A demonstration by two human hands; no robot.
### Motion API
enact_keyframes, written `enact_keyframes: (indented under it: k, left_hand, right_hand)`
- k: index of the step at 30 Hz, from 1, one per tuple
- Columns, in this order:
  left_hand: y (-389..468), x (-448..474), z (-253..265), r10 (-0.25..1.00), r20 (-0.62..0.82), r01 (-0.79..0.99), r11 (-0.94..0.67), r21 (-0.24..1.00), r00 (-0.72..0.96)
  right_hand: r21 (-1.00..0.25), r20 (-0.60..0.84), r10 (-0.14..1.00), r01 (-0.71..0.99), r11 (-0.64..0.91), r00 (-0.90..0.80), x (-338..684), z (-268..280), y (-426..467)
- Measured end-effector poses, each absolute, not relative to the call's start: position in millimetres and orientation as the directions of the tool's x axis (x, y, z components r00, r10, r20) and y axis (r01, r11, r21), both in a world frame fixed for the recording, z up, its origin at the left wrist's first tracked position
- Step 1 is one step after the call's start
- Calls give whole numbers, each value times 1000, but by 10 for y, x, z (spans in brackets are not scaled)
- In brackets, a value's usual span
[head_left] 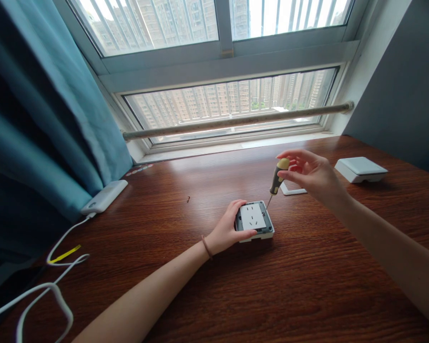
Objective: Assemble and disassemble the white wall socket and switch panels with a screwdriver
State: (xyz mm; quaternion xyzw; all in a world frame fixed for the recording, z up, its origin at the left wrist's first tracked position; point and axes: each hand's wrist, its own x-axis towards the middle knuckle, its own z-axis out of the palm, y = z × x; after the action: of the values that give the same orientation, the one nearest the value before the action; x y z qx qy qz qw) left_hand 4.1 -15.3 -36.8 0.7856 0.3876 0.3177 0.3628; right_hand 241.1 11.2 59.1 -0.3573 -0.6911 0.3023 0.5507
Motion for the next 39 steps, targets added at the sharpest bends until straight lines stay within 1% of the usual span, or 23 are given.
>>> enact_keyframes:
  k: [4, 6, 9, 12, 14, 20, 26, 32, 37, 39]
  left_hand:
    - [-147, 40, -370, 840, 220, 378, -437, 816, 497]
    - [-147, 41, -367, 840, 218, 379, -436, 817, 497]
    - [-151, 42, -365, 839, 217, 379, -436, 816, 498]
    - [-154, 41, -367, 840, 221, 377, -437, 817, 496]
    - [-153, 41, -369, 842, 220, 375, -434, 819, 493]
    - [-152, 43, -369, 843, 219, 380, -433, 817, 492]
    - [-153, 39, -367, 836, 217, 390, -445, 806, 505]
    - [-151, 35, -373, 835, 220, 387, -446, 807, 504]
    - [-155, 41, -361, 837, 221, 379, -442, 813, 500]
    - [-157, 42, -356, 837, 220, 379, -441, 813, 501]
  right_hand:
    - [-857, 477, 845, 86, 508, -243, 2400, 647, 50]
    - [-861, 472, 841, 65, 504, -265, 2388, 654, 38]
    - [-836, 517, 826, 78, 544, -223, 2382, 607, 79]
    - [-802, 559, 814, 147, 579, -156, 2392, 552, 130]
    - [-796, 561, 815, 177, 579, -143, 2395, 549, 132]
    - [-851, 494, 845, 83, 518, -205, 2373, 602, 65]
    - [-808, 551, 823, 157, 568, -139, 2386, 550, 116]
    - [-858, 490, 843, 47, 511, -222, 2383, 619, 37]
    - [-856, 506, 836, -2, 517, -211, 2359, 591, 52]
    - [-846, 523, 832, 12, 534, -185, 2363, 569, 80]
